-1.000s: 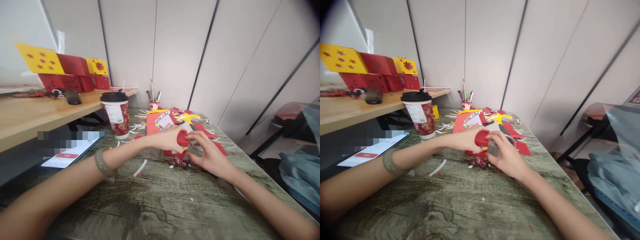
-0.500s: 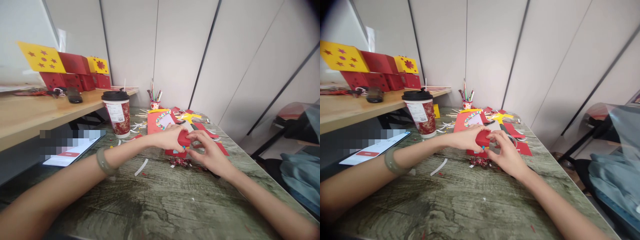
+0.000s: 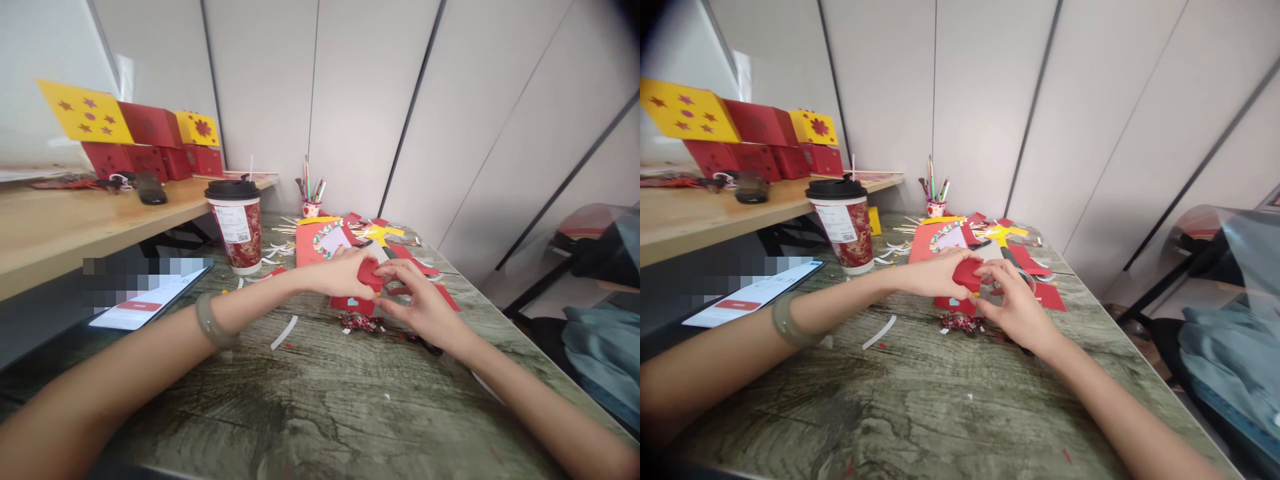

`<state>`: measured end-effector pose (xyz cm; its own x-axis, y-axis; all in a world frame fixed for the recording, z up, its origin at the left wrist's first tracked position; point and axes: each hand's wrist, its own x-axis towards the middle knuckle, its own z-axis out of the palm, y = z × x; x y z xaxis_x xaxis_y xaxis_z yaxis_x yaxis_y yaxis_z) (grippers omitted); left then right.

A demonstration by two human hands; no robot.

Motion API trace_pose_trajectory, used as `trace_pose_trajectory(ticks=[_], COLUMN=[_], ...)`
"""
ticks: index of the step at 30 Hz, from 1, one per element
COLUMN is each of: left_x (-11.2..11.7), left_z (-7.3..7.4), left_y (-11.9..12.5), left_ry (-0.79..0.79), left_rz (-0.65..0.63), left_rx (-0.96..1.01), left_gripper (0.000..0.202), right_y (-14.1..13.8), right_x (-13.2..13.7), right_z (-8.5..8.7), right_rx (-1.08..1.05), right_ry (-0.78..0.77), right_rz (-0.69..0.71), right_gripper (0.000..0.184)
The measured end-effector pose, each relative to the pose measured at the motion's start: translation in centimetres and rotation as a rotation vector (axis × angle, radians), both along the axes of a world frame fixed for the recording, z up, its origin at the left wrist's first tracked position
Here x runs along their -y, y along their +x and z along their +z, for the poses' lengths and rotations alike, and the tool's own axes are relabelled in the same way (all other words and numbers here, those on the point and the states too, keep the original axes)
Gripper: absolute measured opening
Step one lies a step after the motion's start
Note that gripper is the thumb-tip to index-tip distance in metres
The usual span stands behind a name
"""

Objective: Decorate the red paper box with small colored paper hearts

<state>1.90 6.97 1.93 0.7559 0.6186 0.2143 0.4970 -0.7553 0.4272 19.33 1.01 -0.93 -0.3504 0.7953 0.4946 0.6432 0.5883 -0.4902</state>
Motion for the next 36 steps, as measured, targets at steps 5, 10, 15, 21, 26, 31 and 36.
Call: trace_pose_trajectory(ticks=[5,10,15,21,26,31,36], left_x=[0.0,-0.2,0.1,0.1,0.1,0.2,0.1], left_z=[0.3,-0.1,-0.4,-0.6,-0.3,0.1,0.4], left_y=[-0.1,0.0,0.3,0.5,0.1,-0.4,-0.5], left_ry=[-0.021,-0.018,0.01,0.002,-0.027,-0.052,-0.058], left_rz=[-0.026,-0.011,0.04,0.062,0.01,-0.02,-0.036], left_rx=[-0.014,-0.012,-0.006,-0.002,-0.038,-0.087,-0.09], left_gripper=[0.064,0.067,0.066,0.068,0.07,0.073,0.073], right_y=[0.2,0.1,-0.6,-1.3,-1.1,-0.9,-0.8], right_x=[0.0,-0.1,0.3,0.7,0.5,0.3,0.2], right_z=[0.0,-0.1,-0.2,-0.5,-0.4,-0.5,-0.4], right_rx=[0.003,0.012,0.03,0.061,0.072,0.073,0.071], right_ry=[-0.004,0.006,0.044,0.079,0.079,0.071,0.063], right_rz=[-0.002,-0.016,-0.083,-0.164,-0.138,-0.115,-0.091], right_gripper=[0.03,0.031,0.032,0.035,0.033,0.032,0.034])
